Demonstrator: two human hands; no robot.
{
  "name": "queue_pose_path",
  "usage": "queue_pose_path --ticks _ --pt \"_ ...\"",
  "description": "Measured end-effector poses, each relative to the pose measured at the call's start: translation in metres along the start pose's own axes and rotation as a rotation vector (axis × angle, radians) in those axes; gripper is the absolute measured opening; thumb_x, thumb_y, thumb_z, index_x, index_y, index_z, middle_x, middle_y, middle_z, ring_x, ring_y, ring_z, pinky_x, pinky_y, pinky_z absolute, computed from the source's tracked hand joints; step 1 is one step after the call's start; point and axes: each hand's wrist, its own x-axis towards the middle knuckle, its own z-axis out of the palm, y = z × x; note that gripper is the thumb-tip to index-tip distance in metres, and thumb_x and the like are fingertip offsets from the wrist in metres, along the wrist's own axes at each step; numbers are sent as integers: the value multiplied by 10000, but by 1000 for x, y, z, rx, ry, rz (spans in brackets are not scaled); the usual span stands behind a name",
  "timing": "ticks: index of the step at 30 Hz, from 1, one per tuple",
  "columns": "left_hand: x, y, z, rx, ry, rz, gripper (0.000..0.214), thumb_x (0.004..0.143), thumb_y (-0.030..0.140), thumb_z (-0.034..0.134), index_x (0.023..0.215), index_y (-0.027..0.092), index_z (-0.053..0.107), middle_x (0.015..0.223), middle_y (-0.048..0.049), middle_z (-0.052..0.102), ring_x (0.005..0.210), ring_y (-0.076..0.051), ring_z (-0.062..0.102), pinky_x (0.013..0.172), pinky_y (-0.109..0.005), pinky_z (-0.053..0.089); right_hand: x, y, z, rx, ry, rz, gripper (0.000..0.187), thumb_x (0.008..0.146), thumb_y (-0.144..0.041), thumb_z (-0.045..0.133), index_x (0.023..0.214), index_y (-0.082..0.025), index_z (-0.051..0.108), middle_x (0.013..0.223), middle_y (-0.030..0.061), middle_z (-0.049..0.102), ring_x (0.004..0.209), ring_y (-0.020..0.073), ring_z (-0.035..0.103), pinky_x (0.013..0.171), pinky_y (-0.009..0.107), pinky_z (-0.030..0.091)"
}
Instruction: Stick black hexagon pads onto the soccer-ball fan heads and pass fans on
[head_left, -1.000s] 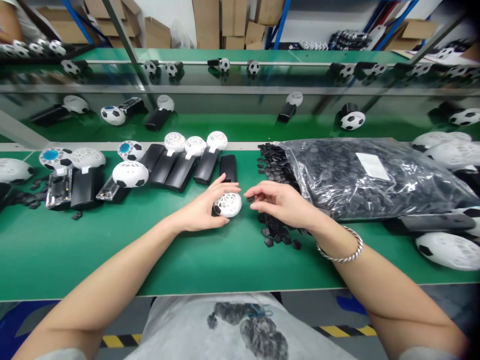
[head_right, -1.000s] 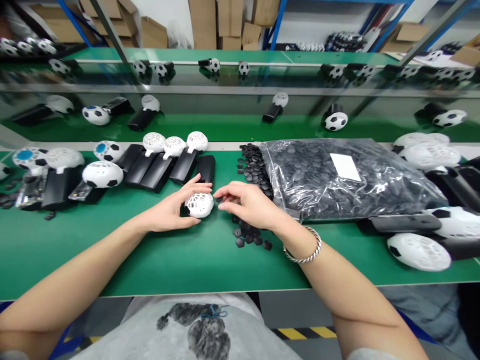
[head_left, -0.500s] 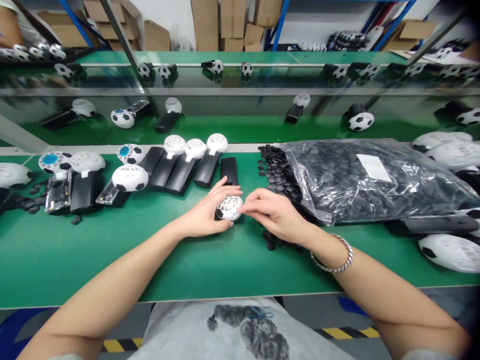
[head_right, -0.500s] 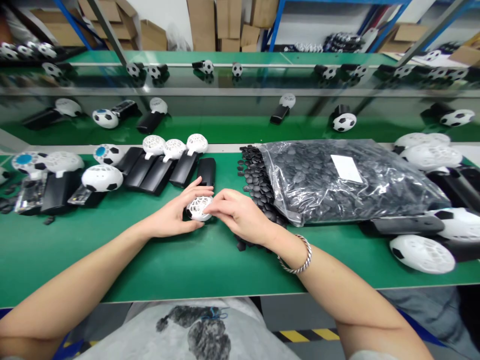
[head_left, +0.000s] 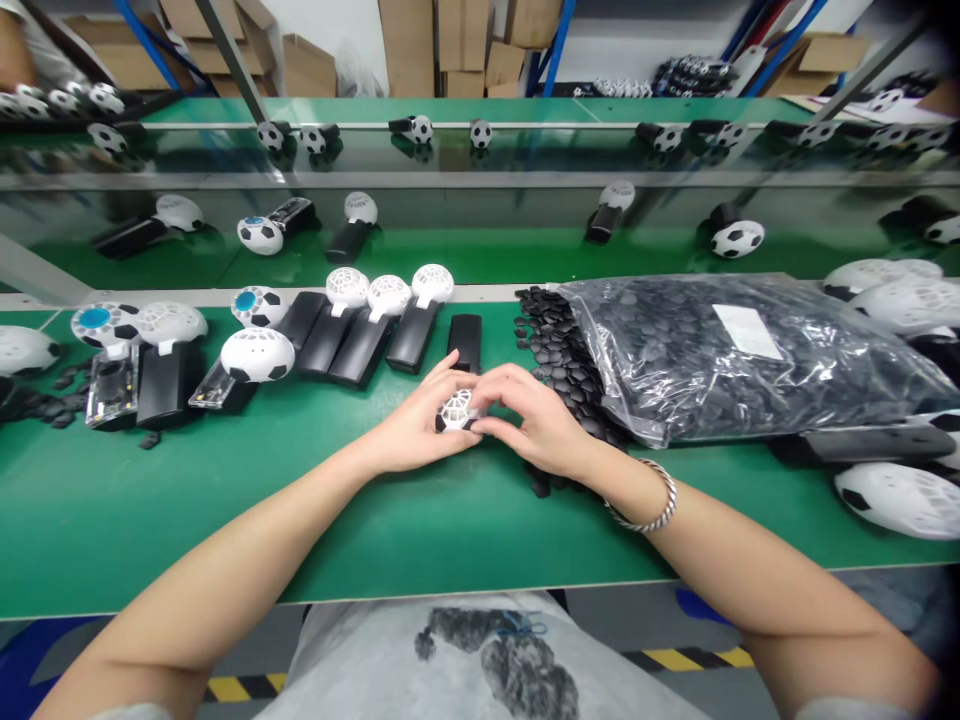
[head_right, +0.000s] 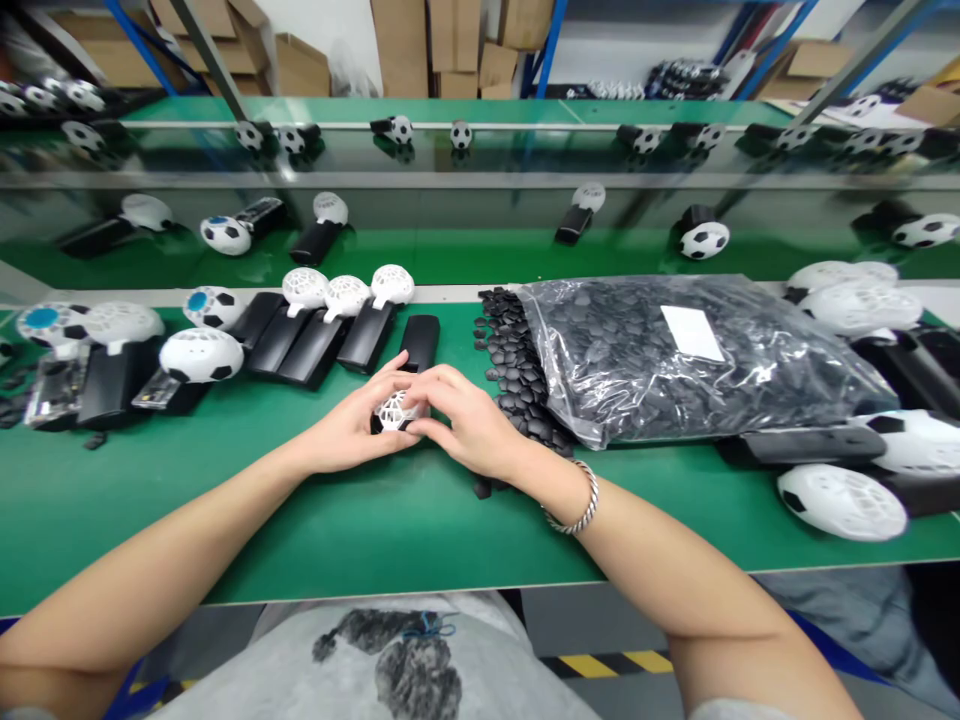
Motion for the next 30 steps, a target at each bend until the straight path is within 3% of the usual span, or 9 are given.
queue_pose_path --ticks 4,9,12,15,19,24,30 --pt "-1 -1 1 -20 -3 -75 469 731 227 596 1169 176 436 1316 -83 445 1377 -289 76 1098 -475 192 2 2 4 101 -3 212 280 727 -280 685 938 -207 517 1092 77 498 972 193 514 700 290 491" --pt "-3 -4 2 -32 -17 -60 514 725 212 598 1202 207 405 1337 -69 418 1375 -284 86 1094 -485 185 5 -1 -3 118 -43 330 311 715 -277 686 945 -192 494 1081 66 482 857 142 549 632 239 487" --pt "-5 -2 4 4 19 -96 526 678 251 662 1158 225 449 1300 -91 388 1353 -305 142 1083 -493 207 5 1 -25 -123 -208 412 227 727 -285 673 879 -186 537 913 29 554 734 127 560 617 240 459" --pt "-8 0 6 47 111 -196 565 613 352 733 1117 242 503 1205 -96 357 1254 -311 307 1046 -489 281 2 8 -44 -479 -363 501 186 695 -272 701 834 -196 604 823 26 597 702 146 562 602 247 425" --pt "-11 2 -1 22 84 -187 495 684 258 661 1147 247 485 1126 -66 406 1129 -244 446 1002 -416 362 -1 16 -47 -562 -439 505 27 730 -173 649 736 -188 628 782 28 626 696 145 582 616 239 417" --pt "-12 0 -15 -29 -13 -127 542 677 115 575 1186 236 435 1258 -62 419 1202 -235 409 1035 -374 325 -2 13 -47 -518 -455 532 122 732 -173 647 847 -181 609 820 35 643 724 158 592 625 240 427" --pt "-11 -5 -10 -102 62 -162 464 671 158 616 1109 217 475 1207 -64 467 1147 -221 460 1006 -385 345 -3 10 -51 -575 -512 496 105 738 -94 602 790 -184 616 818 31 629 712 149 581 617 235 418"
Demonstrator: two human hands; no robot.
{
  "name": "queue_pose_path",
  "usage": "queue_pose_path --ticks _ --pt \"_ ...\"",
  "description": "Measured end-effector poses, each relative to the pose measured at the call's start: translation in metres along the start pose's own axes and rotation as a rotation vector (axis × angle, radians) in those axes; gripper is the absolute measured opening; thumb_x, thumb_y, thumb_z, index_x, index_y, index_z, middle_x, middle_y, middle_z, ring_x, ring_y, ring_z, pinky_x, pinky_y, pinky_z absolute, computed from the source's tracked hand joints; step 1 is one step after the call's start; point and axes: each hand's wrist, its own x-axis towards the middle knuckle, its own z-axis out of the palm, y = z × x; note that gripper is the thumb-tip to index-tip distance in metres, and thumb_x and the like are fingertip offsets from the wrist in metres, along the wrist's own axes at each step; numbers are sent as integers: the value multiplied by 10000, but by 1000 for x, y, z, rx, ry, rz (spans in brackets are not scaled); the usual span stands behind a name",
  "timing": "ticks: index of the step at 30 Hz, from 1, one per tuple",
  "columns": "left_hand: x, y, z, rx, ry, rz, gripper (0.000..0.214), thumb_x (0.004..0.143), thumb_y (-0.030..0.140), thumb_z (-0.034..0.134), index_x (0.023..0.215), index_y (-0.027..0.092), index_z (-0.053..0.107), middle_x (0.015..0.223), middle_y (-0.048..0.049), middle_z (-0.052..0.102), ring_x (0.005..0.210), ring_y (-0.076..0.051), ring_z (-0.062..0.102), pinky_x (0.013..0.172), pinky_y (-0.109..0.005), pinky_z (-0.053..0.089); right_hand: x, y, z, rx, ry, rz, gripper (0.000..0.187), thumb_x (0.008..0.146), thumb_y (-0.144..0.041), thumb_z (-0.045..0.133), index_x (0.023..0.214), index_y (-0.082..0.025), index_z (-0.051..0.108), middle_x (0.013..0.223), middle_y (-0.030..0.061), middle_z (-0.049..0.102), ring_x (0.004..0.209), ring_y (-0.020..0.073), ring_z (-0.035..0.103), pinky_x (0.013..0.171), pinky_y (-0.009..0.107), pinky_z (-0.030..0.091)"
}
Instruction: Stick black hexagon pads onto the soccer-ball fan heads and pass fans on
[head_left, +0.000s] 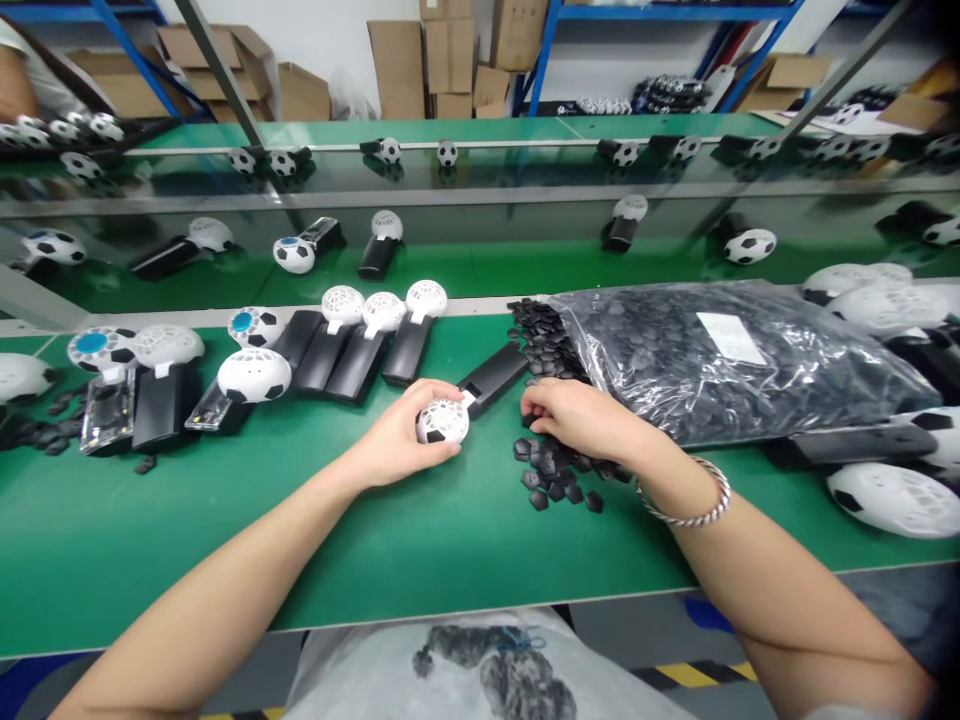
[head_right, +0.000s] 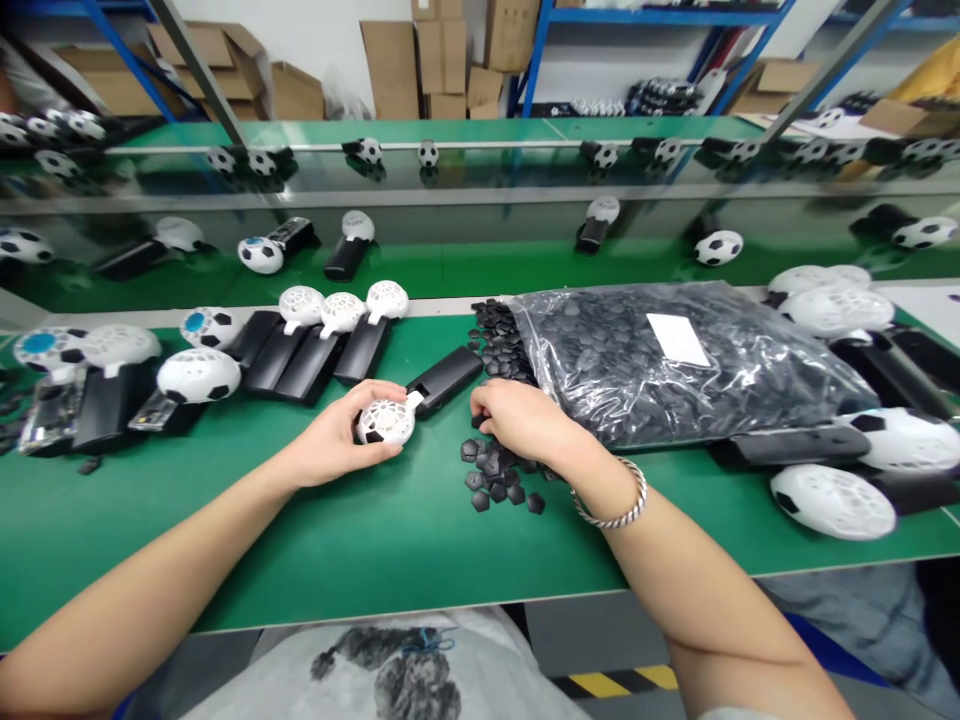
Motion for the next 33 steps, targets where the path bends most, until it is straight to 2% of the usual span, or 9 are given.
queue_pose_path --ticks 3,6,10,14,20,23,27,31,33 --pt "0 -1 0 -35 -6 12 449 663 133 607 1089 212 487 1189 -63 483 1130 -217 477 992 -382 356 0 -2 -2 43 25 -53 97 766 -108 578 787 -186 633 822 34 626 709 144 581 637 236 433" --pt "0 0 -2 -39 -40 20 451 656 118 604 1082 217 498 1203 -65 479 1116 -220 489 976 -380 370 0 -6 -4 166 122 -92 98 802 -146 560 793 -188 648 835 30 647 732 144 594 678 245 447" --pt "0 0 -2 -43 -40 24 456 648 116 608 1079 223 502 1204 -62 479 1108 -225 491 974 -389 371 0 -16 0 338 249 -134 126 838 -220 545 798 -195 661 762 3 676 679 129 606 629 229 455" --pt "0 -2 -1 -33 -32 32 462 646 114 609 1082 225 503 1200 -58 479 1109 -223 490 974 -376 371 5 -27 13 289 381 -199 128 842 -215 551 862 -186 674 809 24 696 752 151 627 704 255 476" --pt "-2 0 2 -4 3 93 475 633 107 613 1085 211 513 1174 -68 493 1117 -226 488 993 -373 359 9 -32 29 240 498 -279 212 873 -217 486 1035 -176 617 963 68 683 848 177 635 769 300 503" --pt "-2 1 2 -10 7 102 492 624 114 627 1091 218 512 1180 -68 496 1117 -232 492 994 -382 363 8 -30 29 260 483 -266 186 868 -228 477 991 -196 612 939 60 682 820 182 639 750 310 511" --pt "-1 0 0 -19 -9 100 500 622 103 626 1093 224 508 1186 -65 494 1132 -233 484 997 -384 361 6 -30 23 383 421 -194 95 853 -258 480 859 -206 559 771 33 668 677 165 639 611 270 510" --pt "-1 -1 -1 -29 -20 102 500 634 100 620 1106 212 496 1192 -67 486 1124 -222 486 993 -367 363 3 -33 19 545 346 -164 151 870 -257 447 989 -196 517 770 28 663 687 156 651 597 248 505" --pt "-1 -1 0 -18 -20 82 506 638 99 616 1117 201 487 1178 -68 489 1111 -218 490 987 -358 366 2 -34 18 567 298 -168 151 875 -244 445 985 -192 534 765 23 666 681 146 645 613 244 500"
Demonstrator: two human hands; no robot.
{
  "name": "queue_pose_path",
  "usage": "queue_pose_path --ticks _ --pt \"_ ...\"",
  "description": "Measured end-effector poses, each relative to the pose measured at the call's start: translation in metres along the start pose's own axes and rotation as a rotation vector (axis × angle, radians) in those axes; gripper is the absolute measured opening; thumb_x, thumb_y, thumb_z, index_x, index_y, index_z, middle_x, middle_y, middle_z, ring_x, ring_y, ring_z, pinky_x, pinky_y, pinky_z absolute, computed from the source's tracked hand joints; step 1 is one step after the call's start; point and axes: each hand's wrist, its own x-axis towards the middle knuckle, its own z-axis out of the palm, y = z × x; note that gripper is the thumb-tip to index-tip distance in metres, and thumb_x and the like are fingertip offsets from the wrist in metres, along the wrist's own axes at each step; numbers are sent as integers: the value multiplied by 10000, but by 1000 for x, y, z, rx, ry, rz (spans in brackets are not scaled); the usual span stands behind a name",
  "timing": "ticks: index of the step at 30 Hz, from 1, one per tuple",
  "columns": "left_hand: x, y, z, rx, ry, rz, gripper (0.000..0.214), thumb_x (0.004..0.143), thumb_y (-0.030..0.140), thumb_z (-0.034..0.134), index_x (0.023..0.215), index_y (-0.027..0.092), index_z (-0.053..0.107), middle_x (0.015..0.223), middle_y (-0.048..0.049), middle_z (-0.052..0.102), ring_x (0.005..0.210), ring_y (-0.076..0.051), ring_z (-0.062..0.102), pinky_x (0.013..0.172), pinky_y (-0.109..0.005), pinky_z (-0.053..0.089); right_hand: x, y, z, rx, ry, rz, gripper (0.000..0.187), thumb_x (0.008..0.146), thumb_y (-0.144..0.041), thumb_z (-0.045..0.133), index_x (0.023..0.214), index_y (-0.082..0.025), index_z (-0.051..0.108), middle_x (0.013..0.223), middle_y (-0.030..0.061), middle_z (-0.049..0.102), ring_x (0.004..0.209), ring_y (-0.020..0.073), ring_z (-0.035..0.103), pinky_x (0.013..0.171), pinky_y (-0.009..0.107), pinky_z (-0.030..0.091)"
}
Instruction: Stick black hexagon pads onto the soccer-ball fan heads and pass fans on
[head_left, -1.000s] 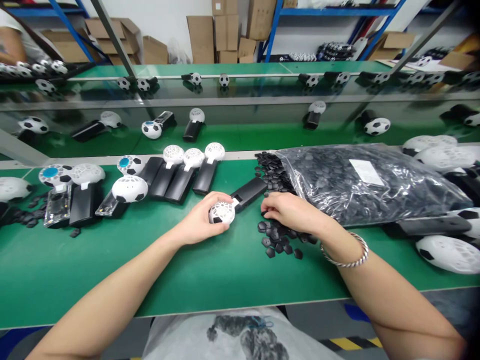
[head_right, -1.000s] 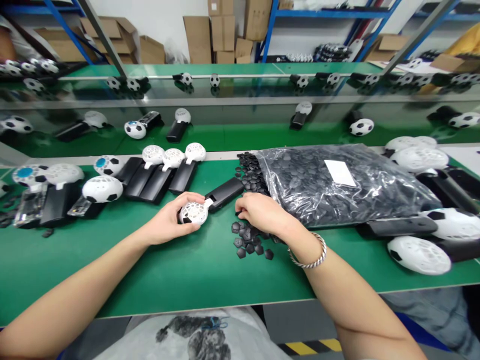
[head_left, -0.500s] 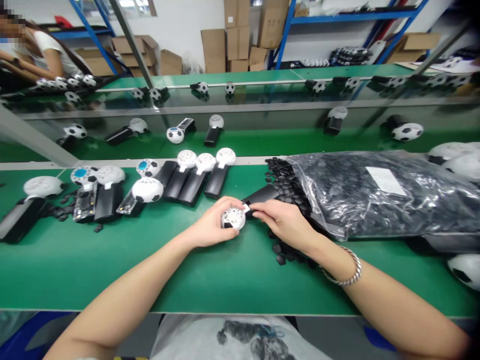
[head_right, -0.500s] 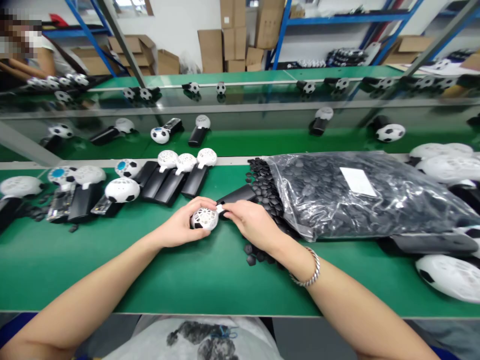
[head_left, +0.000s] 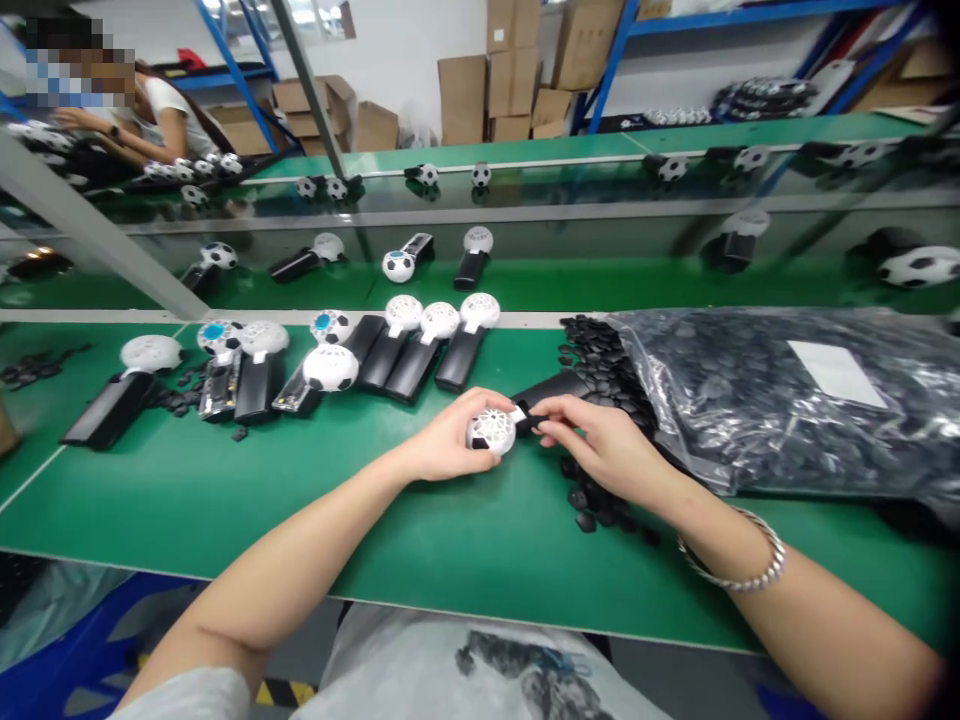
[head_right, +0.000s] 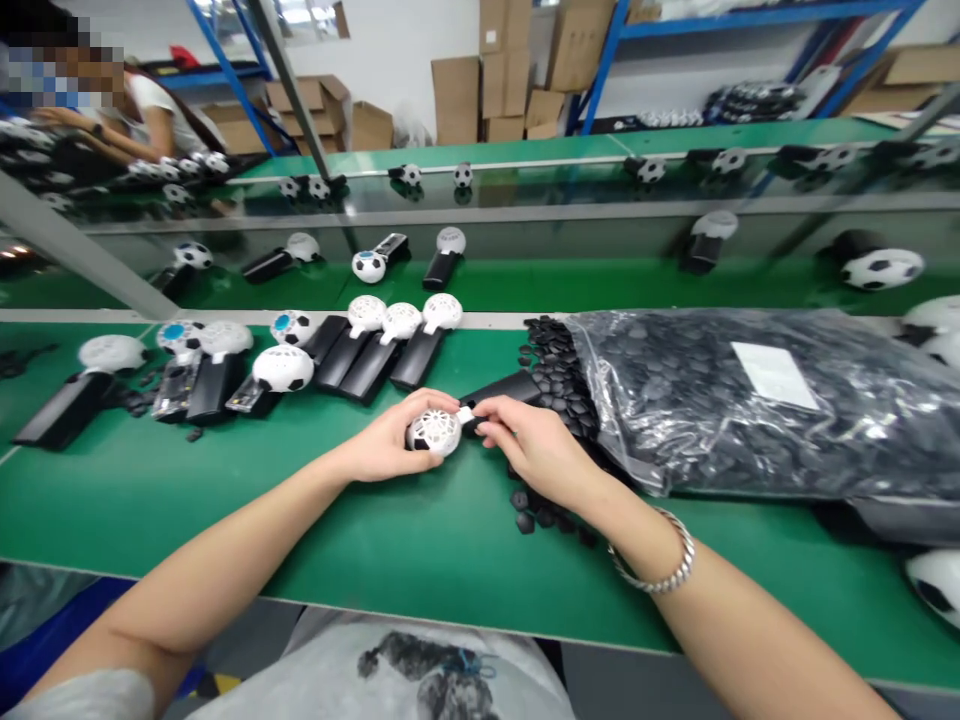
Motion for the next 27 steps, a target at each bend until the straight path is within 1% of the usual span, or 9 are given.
queue_pose_path --ticks 1,3,5,7,10,14,19,22,27 --pt "0 0 0 6 -2 -12 510 639 100 614 1122 198 482 1169 -66 490 1104 -216 492 983 -355 369 0 0 0 1 -14 -10 134 875 -237 448 952 -190 548 764 21 666 679 142 639 621 243 495" --pt "0 0 0 9 -7 -35 518 643 104 611 1133 199 473 1168 -63 488 1099 -214 493 976 -349 374 1 0 0 -10 -8 -82 106 867 -218 467 885 -183 565 823 35 661 742 145 626 677 254 487" --pt "0 -1 0 -2 -10 -44 521 649 107 607 1140 206 466 1181 -59 481 1099 -214 494 971 -346 380 1 0 0 -34 33 -181 88 852 -201 495 845 -175 578 890 56 641 823 155 601 732 267 472" --pt "0 0 0 -6 -13 -48 522 651 110 603 1144 213 464 1192 -55 478 1102 -218 493 966 -347 385 1 0 2 -34 64 -226 77 841 -189 518 811 -169 586 868 56 629 817 152 582 726 259 462" --pt "0 0 0 15 -14 -52 517 651 120 604 1141 216 468 1192 -55 484 1094 -226 495 958 -353 392 1 0 7 24 51 -187 63 836 -185 536 806 -170 590 779 26 635 711 127 574 662 232 454" --pt "1 0 0 33 -9 -38 511 654 129 599 1140 211 467 1199 -60 481 1088 -226 497 951 -355 398 2 2 16 65 -1 -186 57 823 -203 564 794 -174 604 795 17 650 714 125 583 679 234 452" --pt "0 1 0 47 -6 -26 503 657 132 596 1138 212 470 1188 -54 486 1094 -225 492 951 -350 392 5 8 21 78 27 -173 41 805 -169 582 780 -170 615 753 4 645 675 111 571 644 213 437" --pt "1 0 1 31 -1 -25 492 656 145 623 1122 211 480 1169 -51 492 1087 -216 495 948 -340 390 7 10 22 86 44 -179 24 791 -174 606 771 -167 618 752 6 642 683 112 570 651 213 436" --pt "4 0 8 23 113 -70 402 657 204 666 1028 186 514 1087 -61 530 1023 -210 530 920 -350 404 11 10 24 89 82 -163 67 754 -184 654 710 -155 613 696 1 618 644 106 553 624 209 425"
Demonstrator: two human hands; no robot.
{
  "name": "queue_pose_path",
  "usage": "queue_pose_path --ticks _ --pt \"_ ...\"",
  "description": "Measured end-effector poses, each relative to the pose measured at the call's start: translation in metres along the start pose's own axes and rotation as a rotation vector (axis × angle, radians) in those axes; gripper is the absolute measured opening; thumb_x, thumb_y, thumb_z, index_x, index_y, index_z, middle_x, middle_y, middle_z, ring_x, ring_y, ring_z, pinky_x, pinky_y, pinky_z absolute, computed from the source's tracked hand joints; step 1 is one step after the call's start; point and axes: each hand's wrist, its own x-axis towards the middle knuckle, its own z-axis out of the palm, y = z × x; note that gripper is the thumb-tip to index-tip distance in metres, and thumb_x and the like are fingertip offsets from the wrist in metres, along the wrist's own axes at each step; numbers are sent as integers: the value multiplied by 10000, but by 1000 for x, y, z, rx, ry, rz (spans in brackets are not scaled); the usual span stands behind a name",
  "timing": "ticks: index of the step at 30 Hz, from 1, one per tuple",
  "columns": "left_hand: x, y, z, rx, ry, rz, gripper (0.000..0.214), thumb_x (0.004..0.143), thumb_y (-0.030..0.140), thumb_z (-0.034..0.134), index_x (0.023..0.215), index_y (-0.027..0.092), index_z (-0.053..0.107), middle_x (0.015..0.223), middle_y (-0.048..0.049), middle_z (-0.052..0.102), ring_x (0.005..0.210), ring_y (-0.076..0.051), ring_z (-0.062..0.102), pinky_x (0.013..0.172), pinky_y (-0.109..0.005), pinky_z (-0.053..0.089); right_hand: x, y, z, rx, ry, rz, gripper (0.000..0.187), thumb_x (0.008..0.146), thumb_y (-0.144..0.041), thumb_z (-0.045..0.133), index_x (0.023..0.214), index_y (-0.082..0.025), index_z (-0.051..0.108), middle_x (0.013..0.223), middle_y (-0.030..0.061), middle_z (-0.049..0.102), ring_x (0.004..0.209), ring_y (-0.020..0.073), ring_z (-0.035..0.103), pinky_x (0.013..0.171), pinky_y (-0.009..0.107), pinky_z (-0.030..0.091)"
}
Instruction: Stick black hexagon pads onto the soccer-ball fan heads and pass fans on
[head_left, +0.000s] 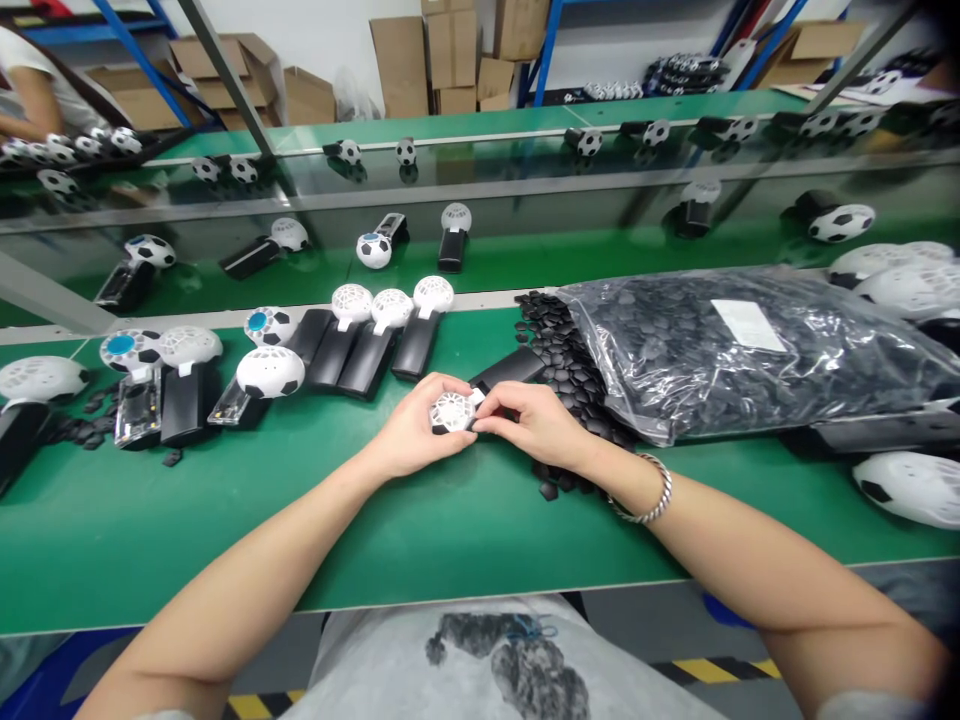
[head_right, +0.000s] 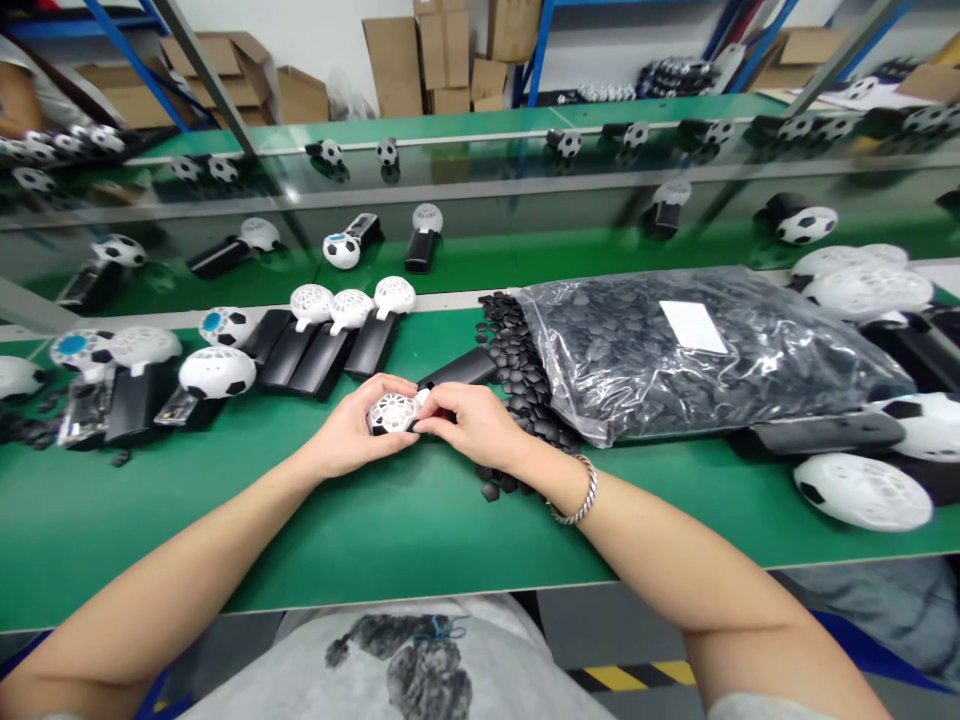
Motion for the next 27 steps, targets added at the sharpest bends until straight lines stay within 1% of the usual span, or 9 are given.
queue_pose_path --ticks 9,12,15,17,18,20,22,25,27 --pt "1 5 9 59 93 -1 366 604 91 586 952 185 523 1043 -51 551 1005 -204 530 915 -348 399 5 -2 0 -48 -60 95 95 726 -197 688 677 -165 614 680 -21 610 624 92 537 591 196 384" --pt "0 3 11 54 107 23 359 591 81 585 931 185 531 1025 -49 554 1004 -213 524 923 -360 389 7 -3 -2 -133 -49 104 136 723 -269 694 709 -169 603 710 -9 612 655 112 546 608 214 399" --pt "-3 5 9 -56 95 -6 357 565 71 610 901 174 550 1000 -48 562 975 -212 537 897 -347 401 14 -5 -15 -322 -66 2 446 636 -448 731 951 -163 596 961 80 625 923 219 550 769 318 421" --pt "-1 10 3 -184 61 -69 378 551 70 631 908 171 553 1017 -47 567 926 -199 555 828 -315 431 23 -6 -30 -442 -157 -61 725 564 -542 737 1139 -150 531 1133 143 572 1097 298 474 889 415 368" --pt "1 14 -2 -243 49 -103 391 550 77 643 918 170 551 1029 -47 570 896 -190 563 784 -297 443 29 -6 -40 -472 -234 -73 776 563 -559 727 1186 -152 507 1155 149 565 1109 310 472 907 432 353" --pt "12 22 -13 -323 26 -145 409 561 106 671 944 171 548 1026 -46 579 839 -172 572 710 -267 450 43 -8 -60 -487 -396 -56 699 607 -532 705 1181 -176 523 1078 114 615 1003 282 551 856 389 394" --pt "31 28 -29 -375 13 -106 430 584 160 698 984 174 541 1019 -49 589 840 -169 576 703 -259 454 59 -8 -79 -478 -480 -9 576 628 -476 701 1118 -205 569 974 59 654 859 232 604 744 309 436" --pt "77 22 -58 -370 118 -7 501 653 302 683 1105 191 496 1155 -70 554 1013 -195 547 814 -276 449 89 6 -108 -474 -319 140 577 615 -462 710 1115 -213 567 1003 35 651 859 213 608 702 259 448" --pt "114 8 -80 -186 297 -89 547 676 390 656 1156 206 469 1243 -77 511 1140 -203 480 883 -273 421 113 25 -125 -494 -139 323 585 651 -463 688 1149 -194 537 1082 50 628 928 208 596 746 246 450"
